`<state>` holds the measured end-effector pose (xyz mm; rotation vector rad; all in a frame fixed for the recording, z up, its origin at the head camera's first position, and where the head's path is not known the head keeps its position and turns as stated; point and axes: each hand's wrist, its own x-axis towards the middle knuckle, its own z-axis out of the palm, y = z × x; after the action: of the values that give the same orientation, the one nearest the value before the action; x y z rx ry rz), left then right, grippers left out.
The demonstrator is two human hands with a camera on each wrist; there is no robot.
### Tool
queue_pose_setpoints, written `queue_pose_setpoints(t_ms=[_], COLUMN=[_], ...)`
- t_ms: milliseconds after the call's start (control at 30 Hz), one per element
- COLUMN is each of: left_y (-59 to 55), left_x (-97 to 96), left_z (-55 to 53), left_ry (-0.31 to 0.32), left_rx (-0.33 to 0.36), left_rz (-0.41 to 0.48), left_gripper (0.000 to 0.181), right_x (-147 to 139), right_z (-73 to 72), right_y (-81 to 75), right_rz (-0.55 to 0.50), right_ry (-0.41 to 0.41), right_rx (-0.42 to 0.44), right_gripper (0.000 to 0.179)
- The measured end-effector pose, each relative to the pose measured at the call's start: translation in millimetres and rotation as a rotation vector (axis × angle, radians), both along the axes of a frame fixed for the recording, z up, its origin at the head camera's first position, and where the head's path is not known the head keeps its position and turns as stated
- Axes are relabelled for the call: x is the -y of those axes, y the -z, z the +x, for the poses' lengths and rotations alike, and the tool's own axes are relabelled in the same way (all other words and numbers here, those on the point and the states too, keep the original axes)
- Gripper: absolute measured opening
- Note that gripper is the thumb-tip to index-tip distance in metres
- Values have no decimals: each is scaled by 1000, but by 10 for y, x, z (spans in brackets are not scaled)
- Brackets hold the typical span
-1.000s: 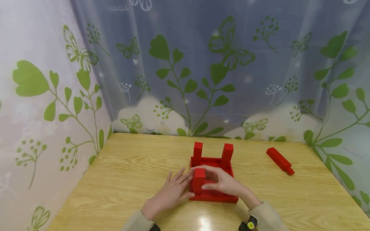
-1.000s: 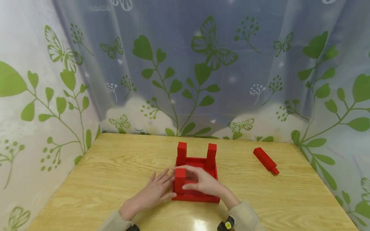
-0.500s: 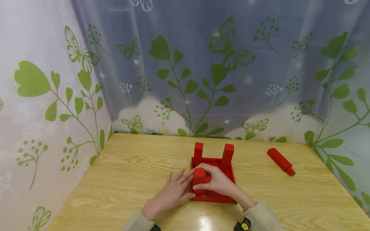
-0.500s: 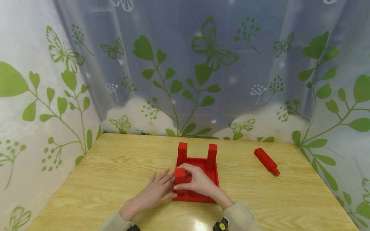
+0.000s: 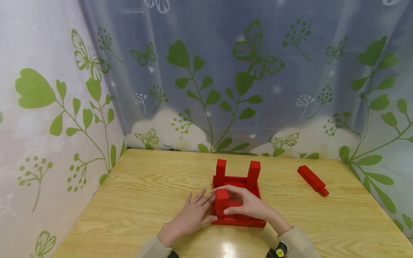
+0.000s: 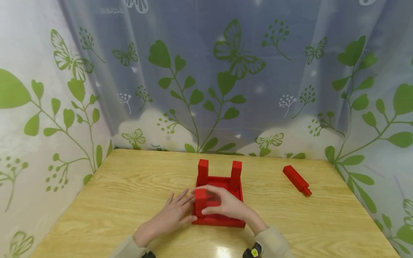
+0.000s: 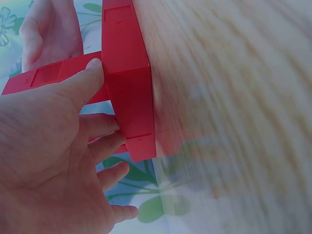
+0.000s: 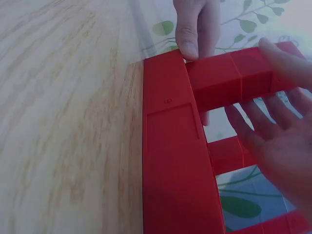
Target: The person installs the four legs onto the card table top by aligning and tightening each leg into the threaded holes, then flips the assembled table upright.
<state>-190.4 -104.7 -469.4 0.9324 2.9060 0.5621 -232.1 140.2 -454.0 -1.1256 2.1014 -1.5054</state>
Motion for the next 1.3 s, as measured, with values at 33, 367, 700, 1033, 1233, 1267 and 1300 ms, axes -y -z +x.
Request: queue_pose_setpoints(t_ms=[33, 367, 700, 1033, 1233, 1267, 1300], left_y=[1, 4, 22, 19, 12, 13, 11], left_x=[1, 4, -1, 1, 2, 3, 2], left_z=[-1, -3, -10, -12, -9, -8, -7], left_ry=[1, 9, 4, 4, 7, 9, 9], left_rx=[-1, -1, -6, 1, -1, -3, -6], left_rz=[2, 17, 5, 3, 6, 7, 7], left_gripper=[66, 64, 66, 67, 65, 64, 63], right_x=[-18, -31, 89, 35, -25, -29, -30], right_z=[-4, -30, 6, 13, -7, -12, -16], right_y=[4, 17, -13, -31, -37, -35, -33], right_rz=[1, -26, 111, 114, 73, 65, 57], right_ry=[-6, -17, 186, 120, 18, 7, 2], right_rx=[10, 2, -148, -101, -39, -39, -38], right_gripper=[61, 59, 53, 65, 63, 62, 62])
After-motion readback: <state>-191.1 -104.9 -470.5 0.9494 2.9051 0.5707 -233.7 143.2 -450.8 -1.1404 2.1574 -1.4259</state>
